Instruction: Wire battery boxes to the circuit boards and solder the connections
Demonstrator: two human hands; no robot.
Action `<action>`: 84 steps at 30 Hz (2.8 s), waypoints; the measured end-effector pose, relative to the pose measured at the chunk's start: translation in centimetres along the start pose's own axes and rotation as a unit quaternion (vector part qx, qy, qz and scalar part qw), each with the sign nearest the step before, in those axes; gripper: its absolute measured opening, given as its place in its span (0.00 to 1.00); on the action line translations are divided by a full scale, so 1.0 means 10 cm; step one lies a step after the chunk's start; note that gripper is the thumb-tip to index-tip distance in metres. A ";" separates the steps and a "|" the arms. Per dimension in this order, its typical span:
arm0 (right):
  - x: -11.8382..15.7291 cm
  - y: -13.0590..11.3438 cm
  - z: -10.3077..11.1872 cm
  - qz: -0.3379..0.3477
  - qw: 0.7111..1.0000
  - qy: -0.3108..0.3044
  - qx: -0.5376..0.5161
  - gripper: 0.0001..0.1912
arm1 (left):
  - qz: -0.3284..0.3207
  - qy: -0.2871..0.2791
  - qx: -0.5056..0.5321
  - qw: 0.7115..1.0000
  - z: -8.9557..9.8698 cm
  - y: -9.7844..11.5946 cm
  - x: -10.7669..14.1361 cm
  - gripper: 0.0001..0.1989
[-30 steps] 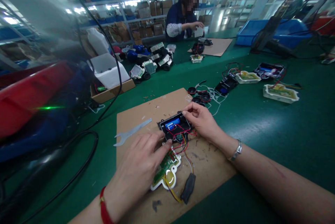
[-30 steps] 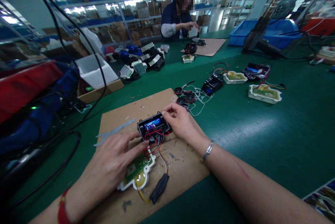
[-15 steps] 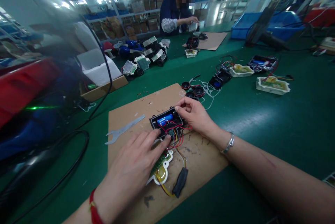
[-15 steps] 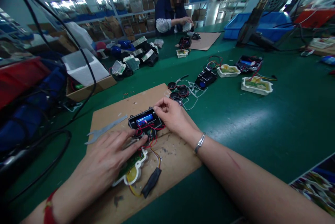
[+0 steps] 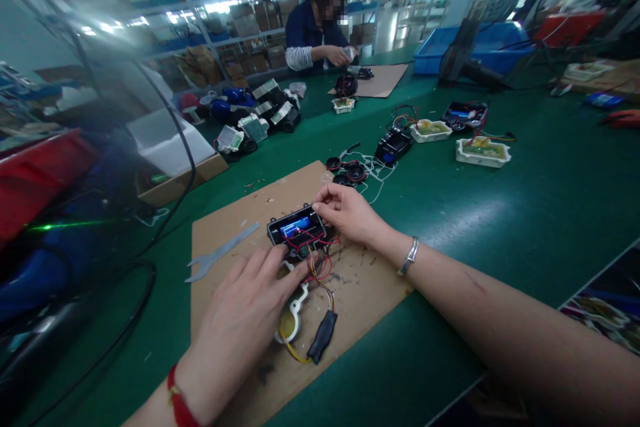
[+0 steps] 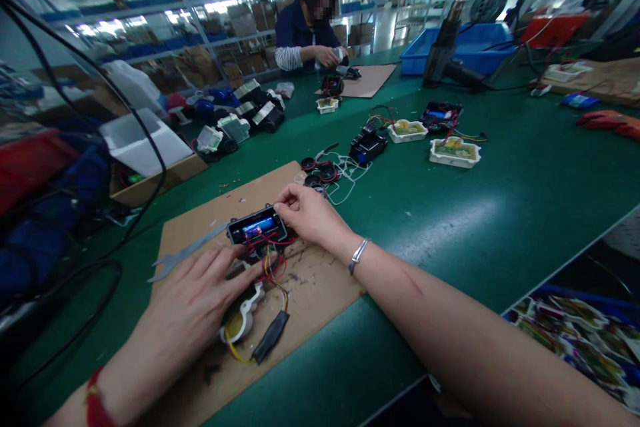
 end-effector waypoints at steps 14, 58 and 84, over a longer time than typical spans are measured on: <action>0.01 -0.03 -0.03 -0.008 0.999 -0.014 -0.031 0.04 | 0.069 -0.059 0.032 0.995 -0.17 -0.11 -0.03 0.25; 0.21 -0.05 -0.14 -0.137 0.963 -0.194 -0.127 0.20 | 0.091 -0.091 0.059 0.990 -0.27 -0.13 -0.02 0.30; 0.28 -0.23 0.26 -0.089 0.992 -0.035 0.077 0.13 | 0.112 -0.001 0.245 0.963 -0.01 -0.38 0.05 0.21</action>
Point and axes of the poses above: each hand's wrist, its own x-axis away from the middle knuckle, its own z-axis out of the back of the hand, y = z × x, the point moved 10 cm from there along -x, towards the middle knuckle, and after that the axes turned 14 degrees about y, right-handed, at the moved point
